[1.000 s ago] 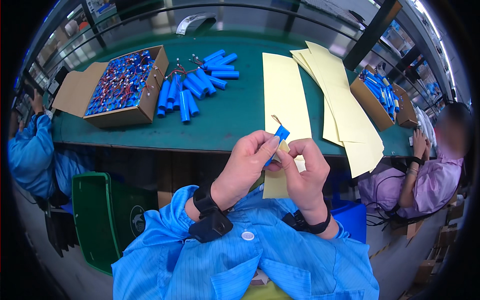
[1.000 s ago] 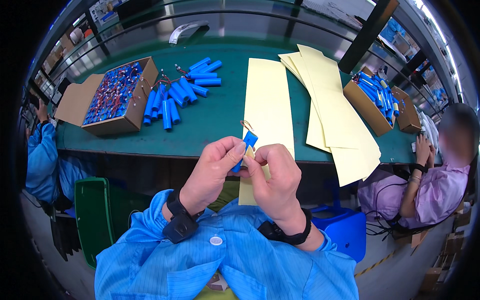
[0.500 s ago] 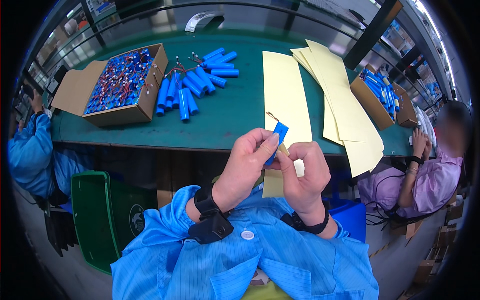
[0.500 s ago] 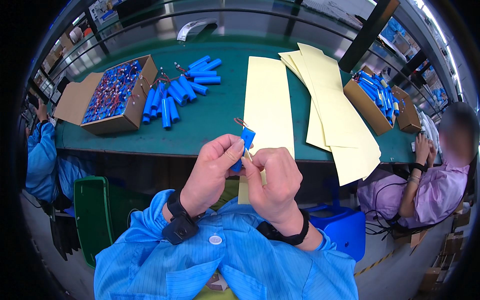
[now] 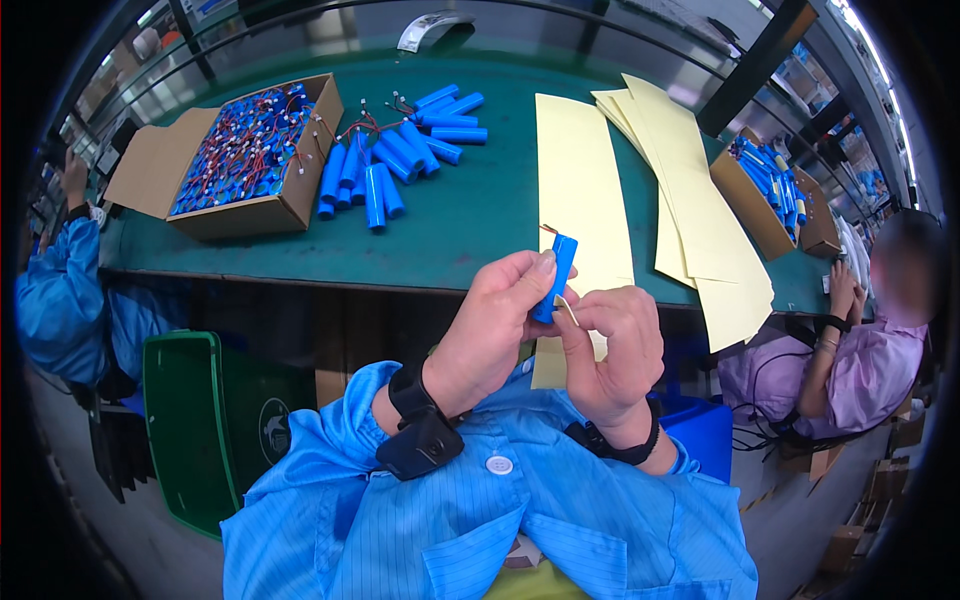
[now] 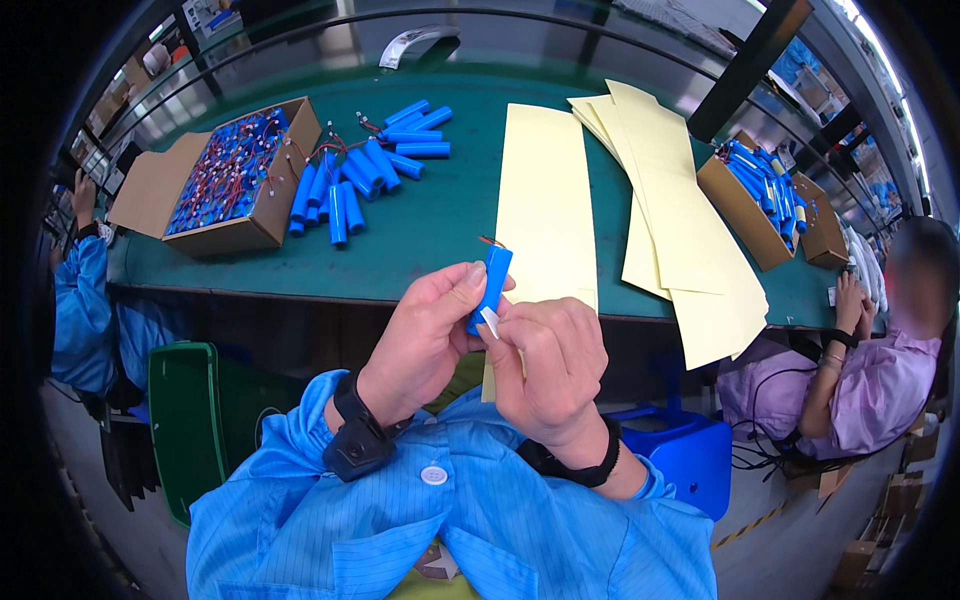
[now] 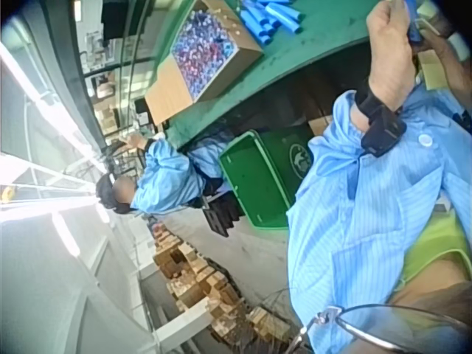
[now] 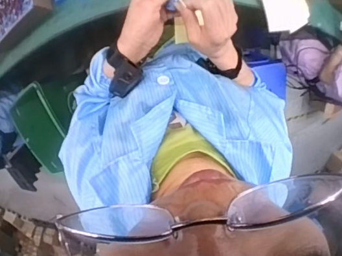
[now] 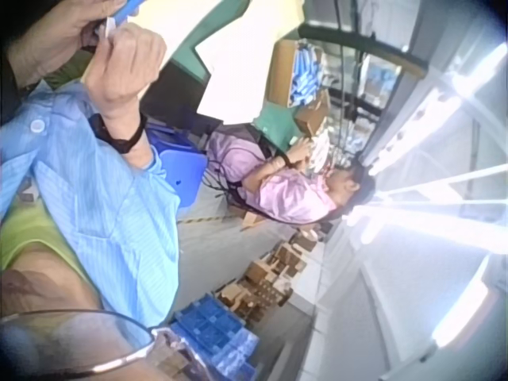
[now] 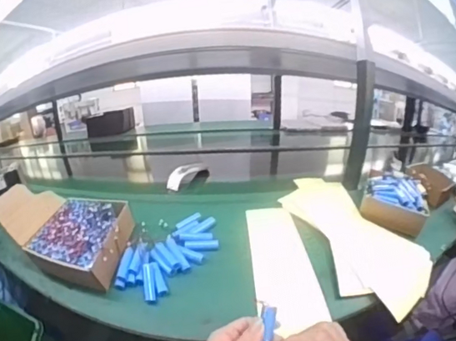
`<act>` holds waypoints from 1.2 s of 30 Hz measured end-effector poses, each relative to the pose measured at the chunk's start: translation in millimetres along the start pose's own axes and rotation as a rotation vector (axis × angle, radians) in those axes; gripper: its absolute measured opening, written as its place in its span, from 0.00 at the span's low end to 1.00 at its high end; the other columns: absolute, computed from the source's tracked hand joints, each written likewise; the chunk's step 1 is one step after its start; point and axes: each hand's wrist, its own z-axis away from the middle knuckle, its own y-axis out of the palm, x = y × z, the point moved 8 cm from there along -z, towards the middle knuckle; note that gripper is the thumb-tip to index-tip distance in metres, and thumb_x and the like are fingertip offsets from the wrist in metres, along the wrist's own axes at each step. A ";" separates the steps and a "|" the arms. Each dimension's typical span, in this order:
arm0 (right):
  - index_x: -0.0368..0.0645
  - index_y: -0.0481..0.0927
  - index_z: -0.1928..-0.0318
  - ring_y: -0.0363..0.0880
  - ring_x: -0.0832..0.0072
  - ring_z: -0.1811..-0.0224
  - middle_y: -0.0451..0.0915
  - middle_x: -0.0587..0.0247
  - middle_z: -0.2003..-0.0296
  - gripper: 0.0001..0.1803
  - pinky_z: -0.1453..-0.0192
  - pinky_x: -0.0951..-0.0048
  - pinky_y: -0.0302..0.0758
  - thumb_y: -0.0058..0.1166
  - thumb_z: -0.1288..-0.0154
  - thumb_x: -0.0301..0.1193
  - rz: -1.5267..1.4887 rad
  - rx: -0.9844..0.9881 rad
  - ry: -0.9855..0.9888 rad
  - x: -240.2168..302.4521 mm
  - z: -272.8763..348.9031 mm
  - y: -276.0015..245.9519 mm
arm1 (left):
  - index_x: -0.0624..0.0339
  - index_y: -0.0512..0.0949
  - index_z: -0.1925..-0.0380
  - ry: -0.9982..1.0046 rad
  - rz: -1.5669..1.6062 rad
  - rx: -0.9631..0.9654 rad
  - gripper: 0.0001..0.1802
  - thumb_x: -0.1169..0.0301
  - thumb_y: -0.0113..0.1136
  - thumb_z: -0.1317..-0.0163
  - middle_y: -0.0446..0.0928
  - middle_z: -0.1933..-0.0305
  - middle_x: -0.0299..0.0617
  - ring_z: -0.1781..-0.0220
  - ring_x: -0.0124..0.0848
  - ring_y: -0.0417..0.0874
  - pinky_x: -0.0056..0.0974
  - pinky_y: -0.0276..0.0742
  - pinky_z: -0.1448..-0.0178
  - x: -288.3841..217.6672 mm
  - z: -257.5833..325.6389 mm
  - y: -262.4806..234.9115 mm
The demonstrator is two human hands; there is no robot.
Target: The recorder assembles small battery packs by applying insulation sheets to individual cells and placing them into a box.
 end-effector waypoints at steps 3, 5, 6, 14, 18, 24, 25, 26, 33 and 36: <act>0.38 0.73 0.72 0.73 0.67 0.76 0.76 0.59 0.75 0.12 0.71 0.70 0.67 0.62 0.58 0.17 -0.012 0.002 -0.014 0.8 1.2 -0.2 | 0.63 0.73 0.57 0.006 0.022 0.010 0.18 0.59 0.44 0.30 0.75 0.67 0.35 0.67 0.20 0.75 0.26 0.74 0.63 -0.3 0.3 -0.2; 0.39 0.73 0.71 0.73 0.67 0.75 0.76 0.59 0.74 0.13 0.71 0.70 0.67 0.62 0.58 0.17 -0.012 0.007 -0.023 1.2 2.5 -0.3 | 0.63 0.73 0.57 0.008 0.023 0.012 0.18 0.59 0.44 0.30 0.76 0.67 0.35 0.67 0.20 0.76 0.26 0.74 0.63 -0.2 0.2 -0.3; 0.39 0.73 0.71 0.74 0.66 0.75 0.76 0.59 0.73 0.13 0.70 0.70 0.68 0.61 0.59 0.17 -0.002 0.013 -0.041 2.5 3.3 -0.1 | 0.64 0.73 0.57 0.010 0.024 0.014 0.18 0.59 0.43 0.30 0.76 0.67 0.36 0.67 0.20 0.76 0.26 0.74 0.63 -0.2 0.1 -0.3; 0.40 0.73 0.70 0.73 0.66 0.73 0.75 0.60 0.70 0.14 0.66 0.69 0.68 0.61 0.59 0.17 0.001 0.023 -0.107 6.8 7.3 -0.7 | 0.64 0.73 0.57 0.006 0.071 0.016 0.18 0.60 0.43 0.30 0.77 0.67 0.38 0.66 0.22 0.77 0.28 0.75 0.61 1.3 -0.3 -1.1; 0.39 0.73 0.69 0.74 0.65 0.68 0.75 0.58 0.68 0.13 0.65 0.68 0.69 0.61 0.56 0.19 -0.171 0.020 0.075 -3.5 4.1 -5.8 | 0.65 0.72 0.55 0.022 0.084 -0.020 0.18 0.60 0.43 0.30 0.77 0.66 0.40 0.65 0.24 0.78 0.30 0.78 0.59 -1.9 -3.0 -7.3; 0.39 0.75 0.66 0.71 0.74 0.50 0.71 0.60 0.50 0.06 0.47 0.73 0.67 0.55 0.39 0.28 -1.002 0.088 0.923 -68.5 23.1 23.7 | 0.64 0.70 0.55 -0.016 0.030 0.054 0.18 0.59 0.42 0.30 0.76 0.62 0.42 0.63 0.31 0.83 0.32 0.82 0.59 -3.4 -0.1 2.9; 0.39 0.75 0.66 0.71 0.74 0.50 0.71 0.60 0.50 0.06 0.47 0.73 0.67 0.55 0.39 0.28 -0.999 0.086 0.923 -69.3 22.1 23.2 | 0.64 0.70 0.55 -0.017 0.030 0.057 0.18 0.59 0.42 0.30 0.76 0.62 0.42 0.63 0.31 0.83 0.32 0.82 0.59 -3.2 -0.8 5.0; 0.39 0.75 0.65 0.71 0.75 0.51 0.72 0.61 0.50 0.06 0.46 0.73 0.67 0.56 0.39 0.28 -1.053 0.107 0.981 -69.6 24.9 28.3 | 0.64 0.69 0.55 -0.024 0.009 0.062 0.18 0.59 0.42 0.30 0.77 0.61 0.43 0.63 0.33 0.83 0.32 0.82 0.59 -2.0 -1.2 6.7; 0.37 0.76 0.68 0.71 0.78 0.53 0.72 0.64 0.52 0.06 0.48 0.76 0.67 0.56 0.40 0.28 -1.102 0.131 1.055 -78.1 34.2 38.6 | 0.63 0.68 0.55 -0.017 -0.049 0.071 0.17 0.59 0.41 0.29 0.77 0.59 0.44 0.63 0.33 0.83 0.32 0.81 0.59 -0.9 -3.3 7.5; 0.37 0.76 0.68 0.73 0.80 0.58 0.72 0.65 0.54 0.06 0.54 0.79 0.70 0.56 0.40 0.27 -1.074 0.127 1.054 -77.2 32.6 38.7 | 0.63 0.68 0.54 -0.005 -0.082 0.058 0.18 0.59 0.40 0.29 0.77 0.60 0.43 0.63 0.31 0.83 0.31 0.81 0.59 -0.4 -3.6 6.6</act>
